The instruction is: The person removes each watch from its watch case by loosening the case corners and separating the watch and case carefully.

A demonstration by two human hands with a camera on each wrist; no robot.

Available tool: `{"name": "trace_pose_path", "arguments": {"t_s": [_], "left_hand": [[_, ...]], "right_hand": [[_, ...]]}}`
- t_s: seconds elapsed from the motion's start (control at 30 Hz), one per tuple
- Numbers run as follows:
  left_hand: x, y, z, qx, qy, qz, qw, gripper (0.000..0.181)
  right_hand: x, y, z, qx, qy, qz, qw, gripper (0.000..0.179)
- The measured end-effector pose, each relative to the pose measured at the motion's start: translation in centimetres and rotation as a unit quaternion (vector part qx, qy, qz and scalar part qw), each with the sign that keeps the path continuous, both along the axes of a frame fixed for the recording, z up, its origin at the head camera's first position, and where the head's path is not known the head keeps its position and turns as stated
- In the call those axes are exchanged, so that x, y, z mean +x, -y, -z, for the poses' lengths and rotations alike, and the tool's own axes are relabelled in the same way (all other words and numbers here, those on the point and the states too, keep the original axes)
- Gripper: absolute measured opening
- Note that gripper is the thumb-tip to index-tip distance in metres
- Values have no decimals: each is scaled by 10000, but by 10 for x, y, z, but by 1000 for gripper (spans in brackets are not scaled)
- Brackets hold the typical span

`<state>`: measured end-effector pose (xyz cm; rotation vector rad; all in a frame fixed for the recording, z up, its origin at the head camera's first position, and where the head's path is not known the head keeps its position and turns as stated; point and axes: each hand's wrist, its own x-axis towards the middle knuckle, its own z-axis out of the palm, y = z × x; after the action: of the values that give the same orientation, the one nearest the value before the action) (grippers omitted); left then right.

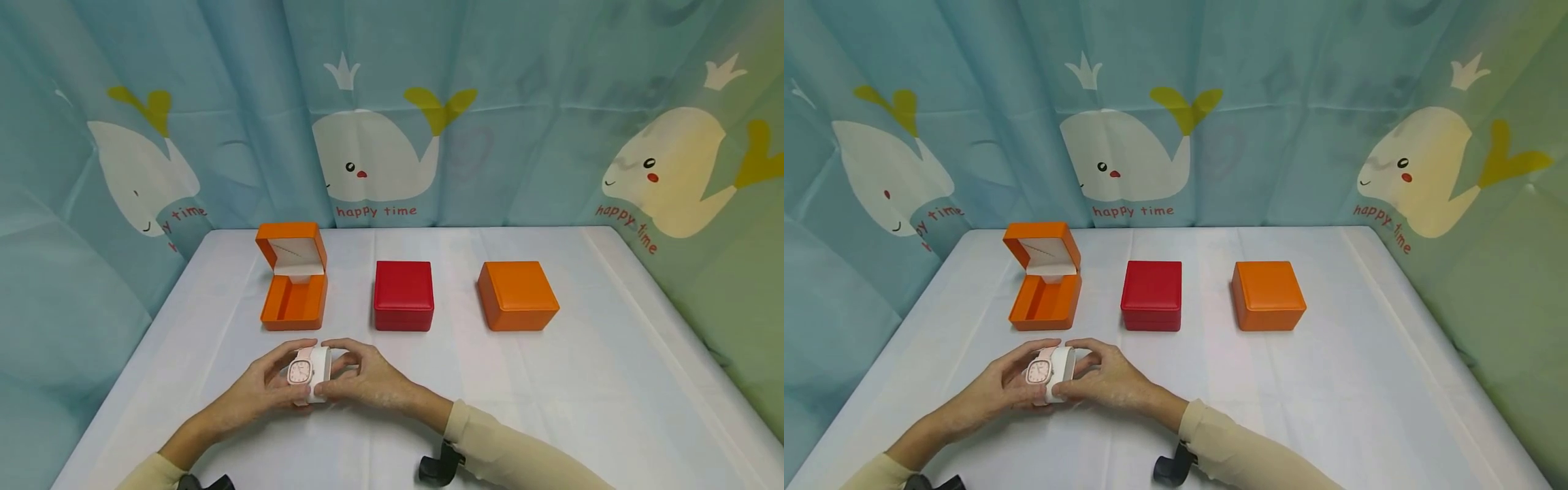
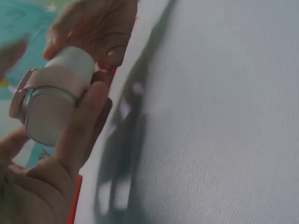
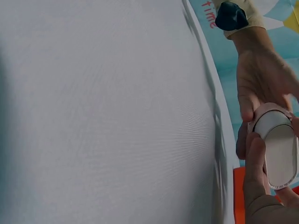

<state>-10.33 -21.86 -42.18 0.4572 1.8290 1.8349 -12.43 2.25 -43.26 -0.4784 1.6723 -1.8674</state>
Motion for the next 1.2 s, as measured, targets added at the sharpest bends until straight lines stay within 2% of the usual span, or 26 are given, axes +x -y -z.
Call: {"name": "trace_pose_path", "arguments": {"t_s": [0.07, 0.13, 0.4, 0.6, 1.0, 1.2], "left_hand": [[0, -1, -2, 46, 216, -87, 9997, 58], [0, -2, -3, -5, 293, -210, 9994, 53], [0, -3, -2, -87, 184, -417, 9989, 55], [0, 0, -1, -3, 223, -358, 9991, 54], [3, 1, -2, 278, 703, -299, 9967, 61], [4, -2, -2, 379, 510, -389, 9972, 58]], "right_hand": [[0, 0, -1, -16, -11, -2, 10000, 65], [0, -1, -2, 4, -20, 12, 10000, 64], [3, 0, -3, 85, -76, 181, 9998, 62], [4, 0, -3, 71, -34, 191, 9998, 63], [3, -2, 0, 104, 20, 7, 9999, 62], [3, 1, -2, 97, -27, 191, 9998, 51]]}}
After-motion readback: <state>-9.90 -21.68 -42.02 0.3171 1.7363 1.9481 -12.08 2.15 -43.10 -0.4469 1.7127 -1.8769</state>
